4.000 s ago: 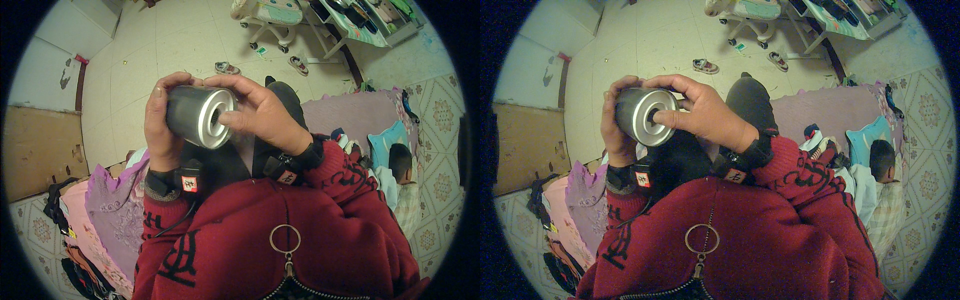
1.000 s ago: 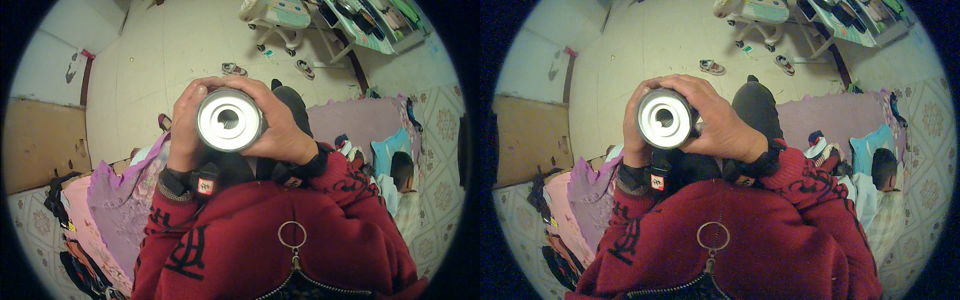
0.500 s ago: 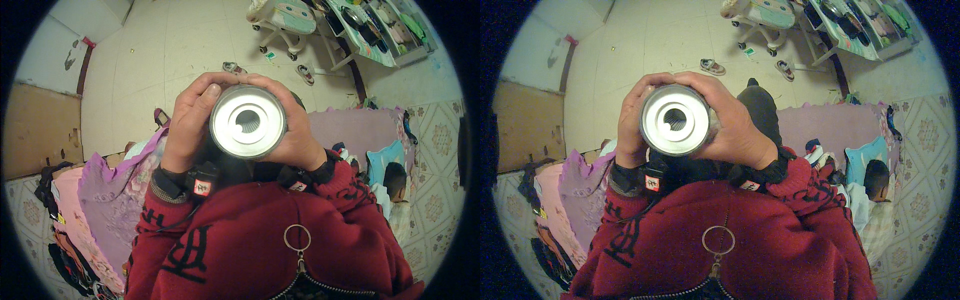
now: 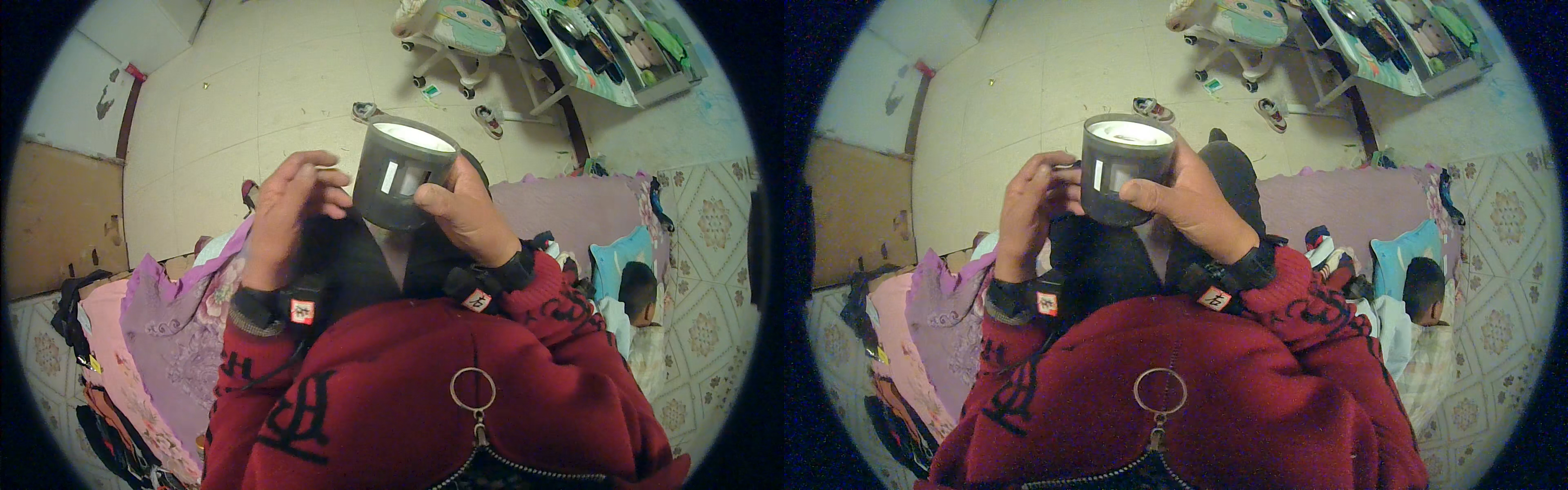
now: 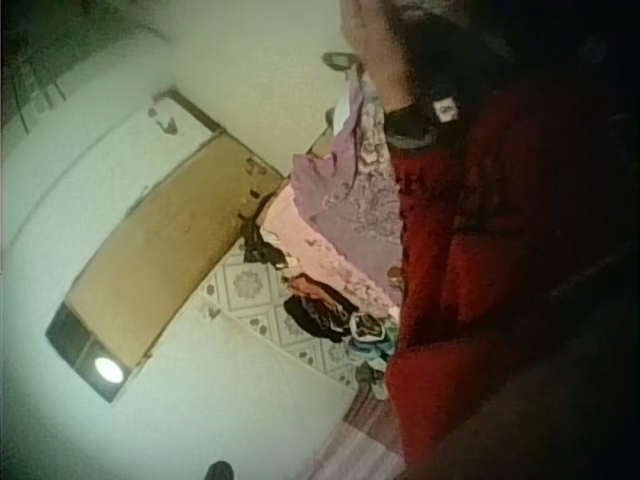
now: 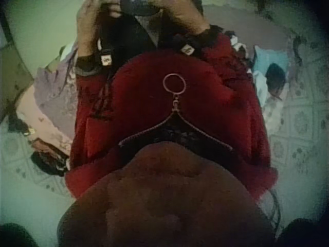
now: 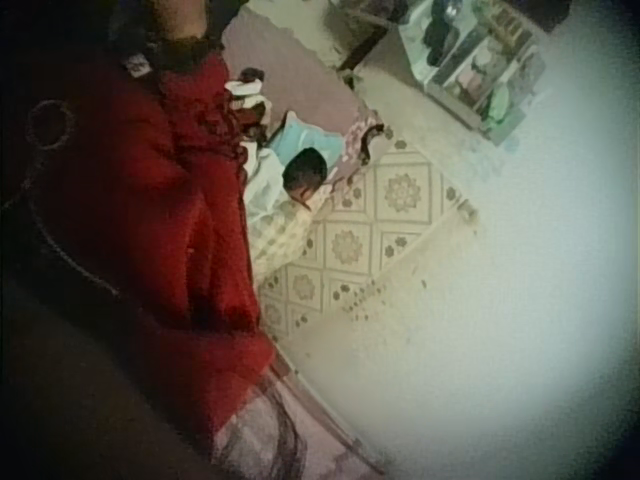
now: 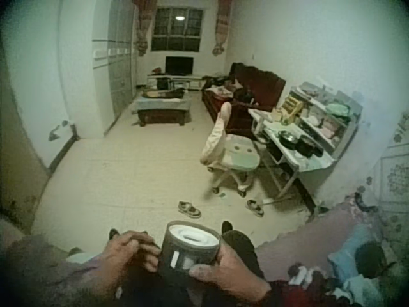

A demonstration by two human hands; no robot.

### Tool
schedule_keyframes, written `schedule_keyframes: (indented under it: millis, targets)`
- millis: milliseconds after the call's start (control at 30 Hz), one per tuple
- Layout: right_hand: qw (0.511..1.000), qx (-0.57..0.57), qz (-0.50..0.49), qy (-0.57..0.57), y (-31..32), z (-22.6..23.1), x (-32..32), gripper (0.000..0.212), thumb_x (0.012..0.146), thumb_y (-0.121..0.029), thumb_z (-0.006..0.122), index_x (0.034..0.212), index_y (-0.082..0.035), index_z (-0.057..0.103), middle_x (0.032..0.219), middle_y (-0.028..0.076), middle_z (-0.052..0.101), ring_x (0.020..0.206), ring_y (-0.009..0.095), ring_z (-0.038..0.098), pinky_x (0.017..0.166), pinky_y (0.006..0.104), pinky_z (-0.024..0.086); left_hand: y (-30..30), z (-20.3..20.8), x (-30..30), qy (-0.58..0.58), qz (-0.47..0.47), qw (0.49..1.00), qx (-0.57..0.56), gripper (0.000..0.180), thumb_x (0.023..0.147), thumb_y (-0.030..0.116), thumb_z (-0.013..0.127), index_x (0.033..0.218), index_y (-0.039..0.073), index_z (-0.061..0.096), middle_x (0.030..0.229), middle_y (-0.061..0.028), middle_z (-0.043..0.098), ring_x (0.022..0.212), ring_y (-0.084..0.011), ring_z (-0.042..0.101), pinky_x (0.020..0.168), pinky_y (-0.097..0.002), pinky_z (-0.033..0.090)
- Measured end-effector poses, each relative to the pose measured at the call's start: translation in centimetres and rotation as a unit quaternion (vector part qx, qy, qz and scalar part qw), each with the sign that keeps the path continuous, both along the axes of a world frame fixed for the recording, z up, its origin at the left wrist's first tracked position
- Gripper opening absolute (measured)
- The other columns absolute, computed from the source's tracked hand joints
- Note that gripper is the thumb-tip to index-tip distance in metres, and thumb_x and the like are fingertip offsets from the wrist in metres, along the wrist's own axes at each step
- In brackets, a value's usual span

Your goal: The person assembles a handheld vacuum cleaner by inserting a filter into a dust container and attaching it to the main body. They then stand up and place the assembled unit on a nearby bed.

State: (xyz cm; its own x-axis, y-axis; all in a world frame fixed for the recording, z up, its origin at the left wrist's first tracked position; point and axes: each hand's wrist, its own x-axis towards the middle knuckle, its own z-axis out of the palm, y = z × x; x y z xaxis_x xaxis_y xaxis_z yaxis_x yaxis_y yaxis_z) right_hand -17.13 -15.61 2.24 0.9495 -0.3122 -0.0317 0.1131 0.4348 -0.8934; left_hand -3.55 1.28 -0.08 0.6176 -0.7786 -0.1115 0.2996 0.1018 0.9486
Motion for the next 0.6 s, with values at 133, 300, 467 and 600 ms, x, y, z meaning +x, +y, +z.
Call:
schedule_keyframes:
  millis: [133,300,467,600]
  targets:
    - [1.000,-0.011,-0.003,0.017,-0.1,-0.8,0.1,0.065,0.074,-0.022,0.073,0.125,0.001,0.041,0.118,0.010,0.054,0.107,0.018,0.052,0.093,0.0311,0.042,4.9,-1.8,1.9,-0.024,0.073,0.995,0.055,0.032,0.094,0.026,0.045,0.112,0.000,0.050,0.093,-0.0135,0.062,0.075,-0.0187,0.063,0.064,-0.0280,0.052]
    - [0.999,-0.009,0.018,0.045,0.2,-1.4,0.2,0.060,0.074,-0.023,0.070,0.123,0.000,0.043,0.114,0.010,0.056,0.103,0.018,0.053,0.091,0.0309,0.042,14.5,-3.6,1.8,-0.022,0.235,0.954,0.187,0.031,0.093,0.026,0.047,0.113,0.002,0.050,0.092,-0.0129,0.061,0.074,-0.0189,0.062,0.063,-0.0292,0.052]
    - [0.997,0.000,0.035,0.065,0.9,-1.9,0.9,0.060,0.079,-0.026,0.066,0.127,0.000,0.040,0.117,0.010,0.053,0.104,0.019,0.052,0.092,0.0319,0.041,22.9,-5.7,-1.4,-0.013,0.322,0.892,0.317,0.031,0.090,0.023,0.051,0.113,0.003,0.051,0.094,-0.0113,0.061,0.082,-0.0181,0.061,0.068,-0.0296,0.051]
    - [0.996,-0.013,0.068,0.052,1.2,-2.3,1.6,0.051,0.086,-0.036,0.059,0.122,-0.003,0.044,0.115,0.005,0.053,0.104,0.015,0.052,0.091,0.0326,0.043,26.0,-6.9,-3.5,0.017,0.321,0.869,0.377,0.026,0.086,0.019,0.055,0.108,0.004,0.055,0.089,-0.0060,0.060,0.078,-0.0138,0.059,0.065,-0.0260,0.047]
